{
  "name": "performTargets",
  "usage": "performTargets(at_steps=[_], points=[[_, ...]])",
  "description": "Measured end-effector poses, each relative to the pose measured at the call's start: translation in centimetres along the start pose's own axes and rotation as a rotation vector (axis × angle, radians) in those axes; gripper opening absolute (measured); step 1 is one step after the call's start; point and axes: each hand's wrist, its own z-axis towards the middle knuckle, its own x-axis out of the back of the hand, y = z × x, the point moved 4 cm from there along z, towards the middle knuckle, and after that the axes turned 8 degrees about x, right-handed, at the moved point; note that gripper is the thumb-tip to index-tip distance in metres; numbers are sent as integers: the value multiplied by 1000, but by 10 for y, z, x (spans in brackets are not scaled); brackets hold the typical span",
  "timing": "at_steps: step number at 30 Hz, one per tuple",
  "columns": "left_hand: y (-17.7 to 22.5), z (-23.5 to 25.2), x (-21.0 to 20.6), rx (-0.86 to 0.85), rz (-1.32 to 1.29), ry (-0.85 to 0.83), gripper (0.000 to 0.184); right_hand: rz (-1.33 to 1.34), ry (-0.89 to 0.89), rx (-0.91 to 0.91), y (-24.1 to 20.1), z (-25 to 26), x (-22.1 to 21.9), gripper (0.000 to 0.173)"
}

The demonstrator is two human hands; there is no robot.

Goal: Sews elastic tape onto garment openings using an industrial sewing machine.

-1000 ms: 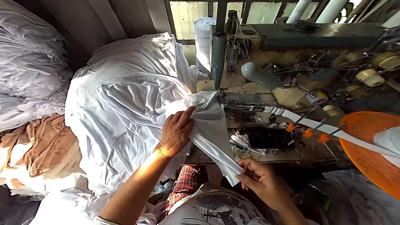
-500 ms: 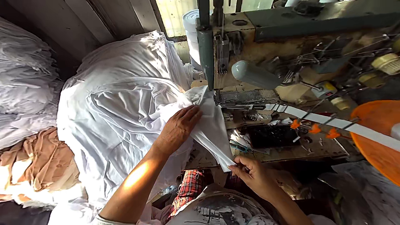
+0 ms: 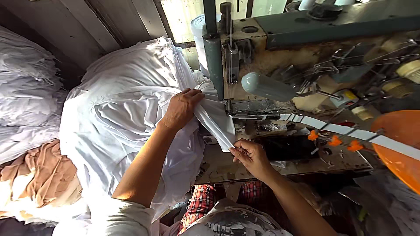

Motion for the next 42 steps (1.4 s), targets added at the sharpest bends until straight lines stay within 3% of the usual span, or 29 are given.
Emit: performTargets(at_steps=[3, 6, 12, 16, 24, 29, 33, 35, 37, 39, 42], points=[[15, -3, 26, 7, -49, 85, 33, 46, 2, 10, 2, 7, -2, 23], [40, -19, 37, -36, -142, 14, 43, 56, 4, 46, 2, 3, -5, 23], [77, -40, 11, -256, -139, -96, 34, 106, -7, 48, 3, -6, -8, 22], [79, -35, -3, -281, 2, -88, 31, 133, 1, 74, 3, 3, -5, 20], [81, -33, 5, -131, 78, 30, 23, 103, -7, 136, -9, 29, 3, 21], [88, -48, 24, -83, -198, -126, 33, 155, -38, 122, -10, 36, 4, 21], [27, -39, 27, 231, -267, -57, 43, 150, -49, 86, -13, 43, 3, 18], [-8, -38, 11, 457, -349, -163, 54, 138, -61, 59, -15, 47, 4, 16], [-22, -46, -9, 609, -490, -216, 48, 139, -67, 5, -16, 51, 5, 11], [-19, -57, -10, 653, -654, -154, 31, 136, -64, -18, -17, 52, 5, 9], [9, -85, 21, 567, -838, 86, 28, 118, -135, -23, -26, 44, 0, 13]])
